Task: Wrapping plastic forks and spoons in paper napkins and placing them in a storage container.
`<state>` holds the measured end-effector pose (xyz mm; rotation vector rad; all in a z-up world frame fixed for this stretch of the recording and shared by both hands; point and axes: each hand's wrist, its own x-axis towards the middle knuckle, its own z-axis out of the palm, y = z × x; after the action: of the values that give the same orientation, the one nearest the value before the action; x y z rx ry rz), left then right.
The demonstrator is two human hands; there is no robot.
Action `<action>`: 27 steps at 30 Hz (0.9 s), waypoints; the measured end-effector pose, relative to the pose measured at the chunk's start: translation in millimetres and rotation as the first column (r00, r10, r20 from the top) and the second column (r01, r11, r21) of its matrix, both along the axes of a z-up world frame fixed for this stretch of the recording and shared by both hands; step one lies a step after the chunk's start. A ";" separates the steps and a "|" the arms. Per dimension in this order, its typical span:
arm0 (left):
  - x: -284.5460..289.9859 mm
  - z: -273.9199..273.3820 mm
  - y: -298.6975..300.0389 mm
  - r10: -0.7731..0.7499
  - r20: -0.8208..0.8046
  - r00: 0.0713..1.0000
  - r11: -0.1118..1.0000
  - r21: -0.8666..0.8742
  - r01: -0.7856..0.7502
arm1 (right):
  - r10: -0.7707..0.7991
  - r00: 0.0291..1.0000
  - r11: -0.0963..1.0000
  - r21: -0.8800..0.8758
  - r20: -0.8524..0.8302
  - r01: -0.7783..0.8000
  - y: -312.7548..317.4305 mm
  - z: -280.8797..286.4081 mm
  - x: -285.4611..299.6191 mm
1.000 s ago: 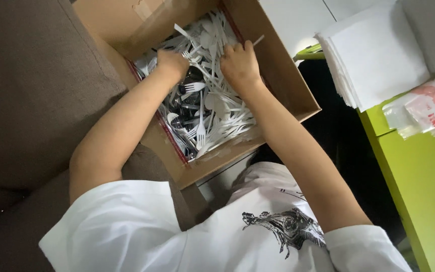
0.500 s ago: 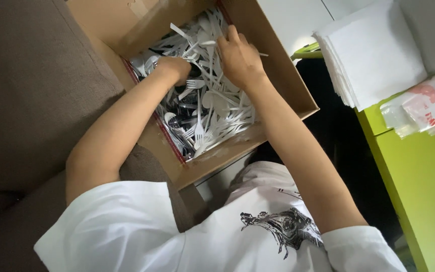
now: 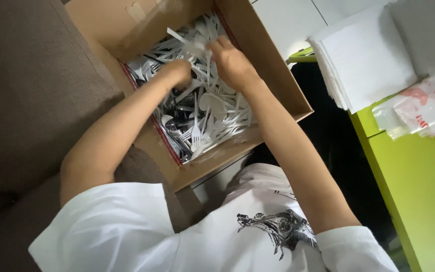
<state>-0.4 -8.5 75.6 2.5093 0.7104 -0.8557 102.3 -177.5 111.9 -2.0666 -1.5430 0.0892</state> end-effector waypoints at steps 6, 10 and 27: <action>25.3 39.6 3.1 -0.215 0.287 0.934 0.853 0.521 0.036 | -0.053 0.986 0.979 0.187 -0.159 0.082 5.5 17.1 0.9; 22.8 104.5 -17.4 -0.431 0.536 0.726 0.797 0.603 0.027 | 0.134 0.561 0.977 0.203 -0.817 0.062 5.9 27.1 3.4; 13.9 149.8 9.7 0.102 0.526 0.844 0.692 -0.648 0.319 | 0.028 0.400 0.999 0.034 -0.916 0.007 -4.9 57.4 -2.4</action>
<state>13.5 1.2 225.4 1.9002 -0.0104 -0.3176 99.9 -182.4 169.3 -1.4566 -0.7888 1.0420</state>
